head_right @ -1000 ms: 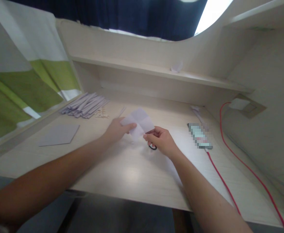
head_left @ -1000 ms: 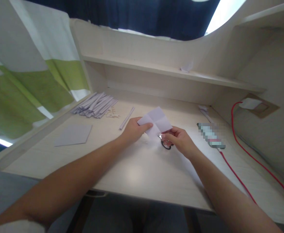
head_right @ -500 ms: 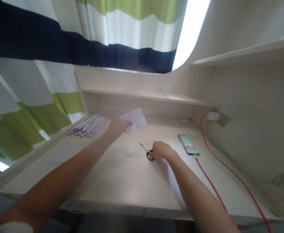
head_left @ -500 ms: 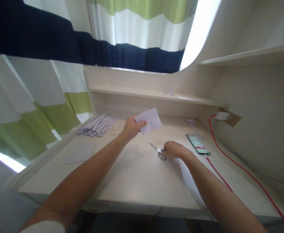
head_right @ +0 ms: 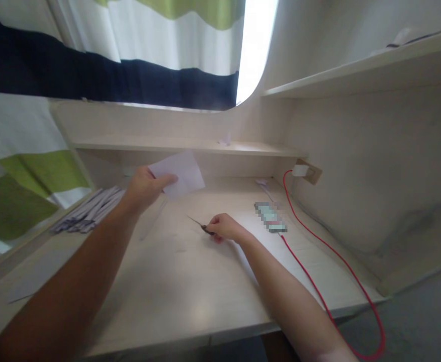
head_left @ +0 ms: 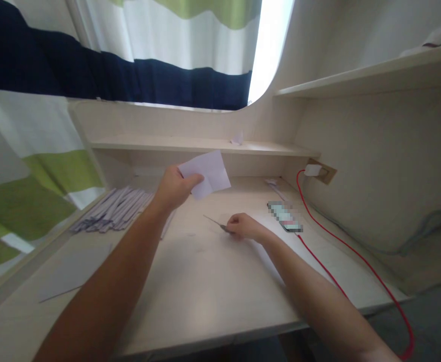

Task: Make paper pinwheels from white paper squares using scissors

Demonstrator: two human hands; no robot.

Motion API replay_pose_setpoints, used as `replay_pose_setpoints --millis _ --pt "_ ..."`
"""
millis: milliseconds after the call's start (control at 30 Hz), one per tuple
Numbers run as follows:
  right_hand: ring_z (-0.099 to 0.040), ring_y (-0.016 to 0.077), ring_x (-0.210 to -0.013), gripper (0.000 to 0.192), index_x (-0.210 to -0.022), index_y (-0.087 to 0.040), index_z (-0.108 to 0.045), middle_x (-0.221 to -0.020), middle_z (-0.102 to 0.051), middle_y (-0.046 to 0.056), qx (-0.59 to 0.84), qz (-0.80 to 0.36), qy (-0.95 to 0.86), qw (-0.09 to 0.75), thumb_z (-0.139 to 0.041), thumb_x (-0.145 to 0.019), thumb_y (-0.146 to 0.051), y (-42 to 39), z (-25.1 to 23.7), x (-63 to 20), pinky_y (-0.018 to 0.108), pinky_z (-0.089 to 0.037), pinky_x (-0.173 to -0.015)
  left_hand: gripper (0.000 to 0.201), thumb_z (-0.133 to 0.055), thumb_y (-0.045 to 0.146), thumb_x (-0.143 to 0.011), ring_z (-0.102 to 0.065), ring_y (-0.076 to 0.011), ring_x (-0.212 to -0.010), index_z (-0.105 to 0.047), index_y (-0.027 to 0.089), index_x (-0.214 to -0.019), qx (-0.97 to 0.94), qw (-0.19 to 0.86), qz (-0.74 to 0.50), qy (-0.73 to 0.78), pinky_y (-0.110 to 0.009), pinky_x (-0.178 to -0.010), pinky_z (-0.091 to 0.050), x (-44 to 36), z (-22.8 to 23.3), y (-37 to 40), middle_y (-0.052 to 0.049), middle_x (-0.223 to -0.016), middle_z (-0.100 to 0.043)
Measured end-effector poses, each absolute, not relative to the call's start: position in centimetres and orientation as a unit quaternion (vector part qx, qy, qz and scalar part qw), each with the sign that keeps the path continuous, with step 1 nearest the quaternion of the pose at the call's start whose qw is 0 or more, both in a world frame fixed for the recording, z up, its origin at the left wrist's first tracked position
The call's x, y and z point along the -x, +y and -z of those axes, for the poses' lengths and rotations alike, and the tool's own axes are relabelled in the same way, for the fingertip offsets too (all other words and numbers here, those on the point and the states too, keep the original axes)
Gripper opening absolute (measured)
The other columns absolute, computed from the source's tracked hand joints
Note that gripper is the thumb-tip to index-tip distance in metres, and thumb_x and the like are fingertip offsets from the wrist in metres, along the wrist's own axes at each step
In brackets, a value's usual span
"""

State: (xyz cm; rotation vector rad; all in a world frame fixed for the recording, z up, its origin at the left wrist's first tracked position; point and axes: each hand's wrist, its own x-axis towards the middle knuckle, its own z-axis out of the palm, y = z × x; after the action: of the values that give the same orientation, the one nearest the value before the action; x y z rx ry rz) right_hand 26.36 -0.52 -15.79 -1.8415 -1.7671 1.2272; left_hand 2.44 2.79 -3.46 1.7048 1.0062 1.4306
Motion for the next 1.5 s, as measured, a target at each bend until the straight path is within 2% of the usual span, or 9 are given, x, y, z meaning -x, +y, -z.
replay_pose_setpoints --millis 167,367,500,767,933,1200,1333,1433,1500 --pt "-0.058 0.0087 -0.055 0.02 -0.099 -0.015 -0.068 -0.08 -0.069 0.0 0.562 -0.522 -0.571 0.294 -0.075 -0.092 -0.032 -1.2 16.6 -25.5 0.022 -0.047 -0.052 0.025 -0.074 0.033 -0.069 -0.064 -0.0192 -0.062 -0.077 0.01 -0.08 -0.66 0.349 -0.538 0.391 -0.026 -0.054 -0.046 -1.5 3.2 3.3 -0.007 -0.072 -0.073" --pt "-0.052 0.0071 -0.053 0.048 -0.088 -0.019 -0.062 -0.077 -0.064 -0.001 0.457 -0.596 -0.505 0.426 -0.084 -0.075 -0.06 -2.1 16.1 -24.7 0.022 -0.04 -0.051 0.032 -0.076 0.033 -0.069 -0.072 -0.0242 -0.08 -0.08 0.01 -0.091 -0.65 0.354 -0.562 0.37 -0.028 -0.067 -0.054 -0.3 1.9 2.5 -0.009 -0.09 -0.08" --pt "-0.049 0.0063 -0.052 0.053 -0.085 -0.016 -0.063 -0.078 -0.064 0.002 0.402 -0.637 -0.498 0.431 -0.081 -0.078 -0.065 -2.6 14.5 -24.0 0.023 -0.037 -0.049 0.03 -0.076 0.033 -0.07 -0.072 -0.0249 -0.082 -0.08 0.01 -0.089 -0.652 0.342 -0.567 0.371 -0.028 -0.066 -0.053 0.2 1.1 1.7 -0.01 -0.09 -0.08" --pt "-0.051 0.0078 -0.053 0.035 -0.08 -0.013 -0.067 -0.073 -0.062 0.001 0.352 -0.66 -0.517 0.415 -0.09 -0.074 -0.04 -3.8 11.1 -21.2 0.025 -0.042 -0.052 0.031 -0.077 0.034 -0.071 -0.073 -0.0251 -0.079 -0.079 0.01 -0.092 -0.627 0.333 -0.601 0.366 -0.028 -0.063 -0.054 2.3 -0.3 0.8 -0.011 -0.091 -0.08" --pt "-0.041 0.0049 -0.045 0.038 -0.082 -0.015 -0.068 -0.067 -0.06 -0.003 0.364 -0.619 -0.524 0.459 -0.093 -0.063 -0.036 -3.4 9.0 -20.5 0.022 -0.031 -0.043 0.032 -0.077 0.032 -0.072 -0.072 -0.025 -0.077 -0.08 0.01 -0.096 -0.638 0.303 -0.596 0.382 -0.028 -0.062 -0.053 3.2 -1.0 -0.1 -0.011 -0.089 -0.079" --pt "-0.056 0.0099 -0.05 0.04 -0.074 -0.018 -0.063 -0.062 -0.064 -0.001 0.375 -0.419 -0.569 0.6 -0.089 -0.072 -0.049 -1.7 2.8 -21.4 0.023 -0.042 -0.048 0.028 -0.075 0.03 -0.073 -0.073 -0.0249 -0.079 -0.081 0.012 -0.093 -0.656 0.306 -0.567 0.394 -0.028 -0.061 -0.053 2.9 -1.1 -0.6 -0.009 -0.089 -0.08" --pt "-0.062 0.0138 -0.055 0.039 -0.081 -0.017 -0.069 -0.067 -0.07 0.003 0.458 -0.301 -0.632 0.548 -0.086 -0.074 -0.051 -1.0 2.1 -22.8 0.026 -0.049 -0.053 0.025 -0.075 0.03 -0.074 -0.074 -0.0242 -0.081 -0.081 0.013 -0.092 -0.668 0.3 -0.561 0.386 -0.028 -0.063 -0.053 2.4 -0.6 -0.2 -0.008 -0.09 -0.081" --pt "-0.063 0.0132 -0.056 0.038 -0.08 -0.017 -0.068 -0.078 -0.076 0.008 0.629 -0.222 -0.665 0.336 -0.077 -0.084 -0.054 0.4 3.9 -24.8 0.026 -0.048 -0.054 0.025 -0.074 0.031 -0.074 -0.073 -0.0237 -0.08 -0.081 0.014 -0.091 -0.653 0.291 -0.575 0.396 -0.027 -0.062 -0.053 2.2 -0.4 0.2 -0.008 -0.09 -0.081" --pt "-0.064 0.0165 -0.051 0.032 -0.068 -0.017 -0.068 -0.064 -0.074 0.009 0.675 -0.235 -0.66 0.231 -0.085 -0.075 -0.043 1.2 6.2 -25.7 0.027 -0.044 -0.049 0.025 -0.075 0.031 -0.073 -0.074 -0.0233 -0.08 -0.082 0.014 -0.091 -0.646 0.293 -0.58 0.4 -0.027 -0.063 -0.054 2.1 -0.3 0.5 -0.007 -0.091 -0.081"
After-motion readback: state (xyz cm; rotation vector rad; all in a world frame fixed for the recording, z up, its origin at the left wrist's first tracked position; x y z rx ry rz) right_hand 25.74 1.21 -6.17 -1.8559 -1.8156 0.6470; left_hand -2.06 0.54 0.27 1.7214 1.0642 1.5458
